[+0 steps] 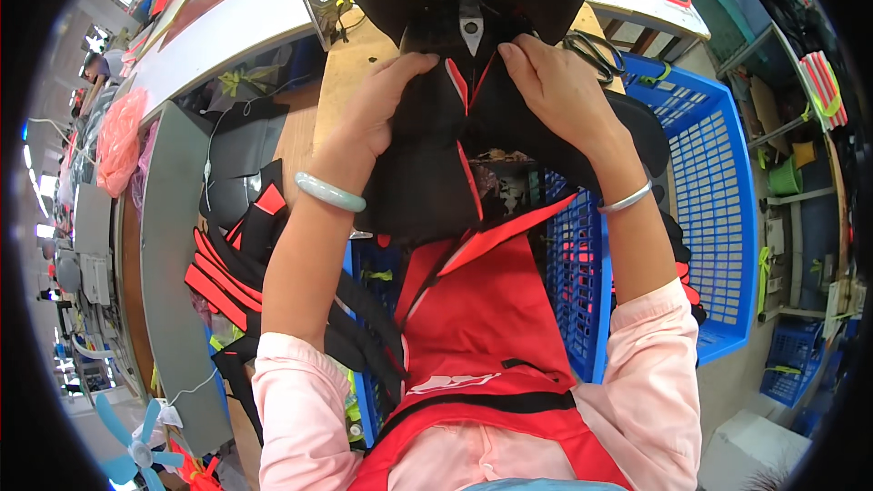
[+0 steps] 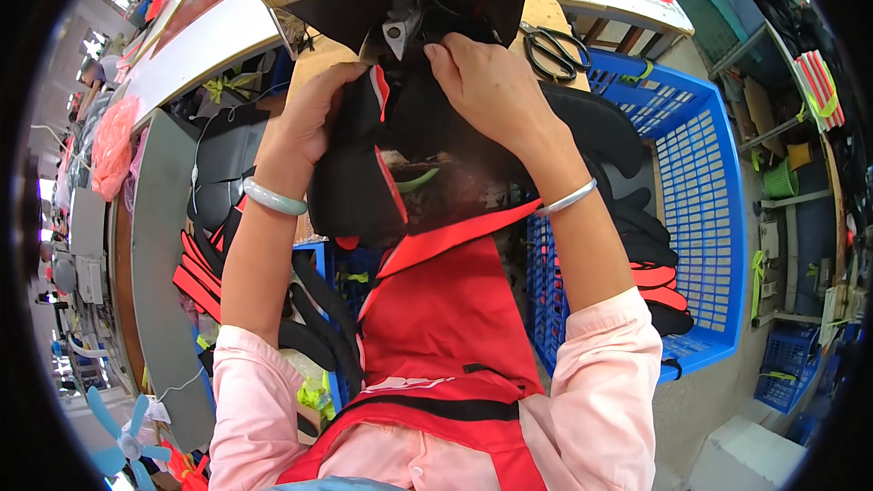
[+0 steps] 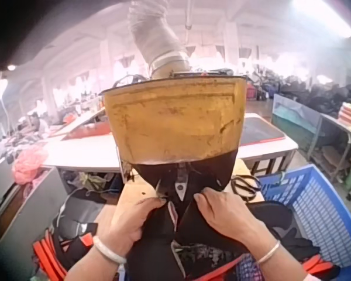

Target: The person operates a sewing machine to stitch red and black fabric pieces together, likely assembling gloves. They repeatedly feed the fabric under the presser foot, guide it through the machine, and trim excess material with scissors. Finished items are placed into a blue basket.

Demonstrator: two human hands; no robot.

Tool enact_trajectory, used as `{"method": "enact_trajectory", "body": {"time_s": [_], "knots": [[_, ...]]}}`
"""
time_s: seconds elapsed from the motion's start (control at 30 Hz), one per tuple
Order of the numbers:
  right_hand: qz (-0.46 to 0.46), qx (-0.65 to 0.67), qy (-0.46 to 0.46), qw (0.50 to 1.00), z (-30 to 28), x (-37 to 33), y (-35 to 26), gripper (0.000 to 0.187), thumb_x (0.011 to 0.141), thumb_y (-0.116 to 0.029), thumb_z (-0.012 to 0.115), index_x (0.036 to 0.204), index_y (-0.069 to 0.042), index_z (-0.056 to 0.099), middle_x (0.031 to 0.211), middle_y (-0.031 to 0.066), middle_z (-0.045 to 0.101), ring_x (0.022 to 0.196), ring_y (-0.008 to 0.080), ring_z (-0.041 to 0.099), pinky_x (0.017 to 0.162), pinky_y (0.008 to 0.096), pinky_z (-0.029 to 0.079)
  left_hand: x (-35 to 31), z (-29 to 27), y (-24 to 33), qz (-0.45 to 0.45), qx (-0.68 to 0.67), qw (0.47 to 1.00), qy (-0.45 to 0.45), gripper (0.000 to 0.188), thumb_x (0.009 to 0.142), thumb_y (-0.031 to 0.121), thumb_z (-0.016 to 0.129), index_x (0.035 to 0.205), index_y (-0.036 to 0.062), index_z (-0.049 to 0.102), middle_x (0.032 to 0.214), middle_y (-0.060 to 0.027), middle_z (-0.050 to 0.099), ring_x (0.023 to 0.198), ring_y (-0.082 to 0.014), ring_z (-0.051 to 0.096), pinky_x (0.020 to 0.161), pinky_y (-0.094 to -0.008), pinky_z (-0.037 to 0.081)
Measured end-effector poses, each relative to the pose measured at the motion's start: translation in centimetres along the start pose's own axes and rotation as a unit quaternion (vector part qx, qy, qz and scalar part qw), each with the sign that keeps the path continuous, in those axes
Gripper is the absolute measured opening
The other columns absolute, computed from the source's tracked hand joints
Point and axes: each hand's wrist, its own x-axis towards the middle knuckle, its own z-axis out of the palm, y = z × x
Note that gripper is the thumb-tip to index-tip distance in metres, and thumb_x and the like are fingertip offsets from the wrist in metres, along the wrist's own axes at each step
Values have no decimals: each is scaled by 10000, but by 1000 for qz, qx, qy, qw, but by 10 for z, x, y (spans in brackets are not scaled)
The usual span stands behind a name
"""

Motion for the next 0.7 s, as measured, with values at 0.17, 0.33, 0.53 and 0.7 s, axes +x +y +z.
{"method": "enact_trajectory", "body": {"time_s": [0.17,0.33,0.53,0.7], "knots": [[-26,-16,30,999,7,9,9,331,972,-291,504,833,-3,590,719,237,616,714,438,602,629,504,477,10,-4,0,-34,-25,999,4,280,848,221,673,1026,5,681,917,-50,682,802,-142,644,704,-270,526],[-62,-80,76,992,8,21,22,343,967,-321,498,845,-23,615,769,234,650,726,441,624,638,518,505,21,-4,0,-3,-37,999,26,257,857,229,661,982,5,670,897,-46,676,777,-145,637,706,-267,519],[-10,66,-32,997,-36,-23,9,333,977,-285,485,879,9,607,762,245,613,765,430,597,656,477,453,-26,-9,-2,-41,-58,997,31,230,939,250,563,845,52,633,760,-20,621,684,-120,585,642,-257,464],[66,257,-148,953,-47,-83,-48,279,982,-214,498,889,36,581,709,143,557,658,210,539,637,321,434,-84,-5,-51,253,-47,948,-188,542,1037,374,411,631,30,517,623,-21,493,585,-105,423,547,-269,340]]}}
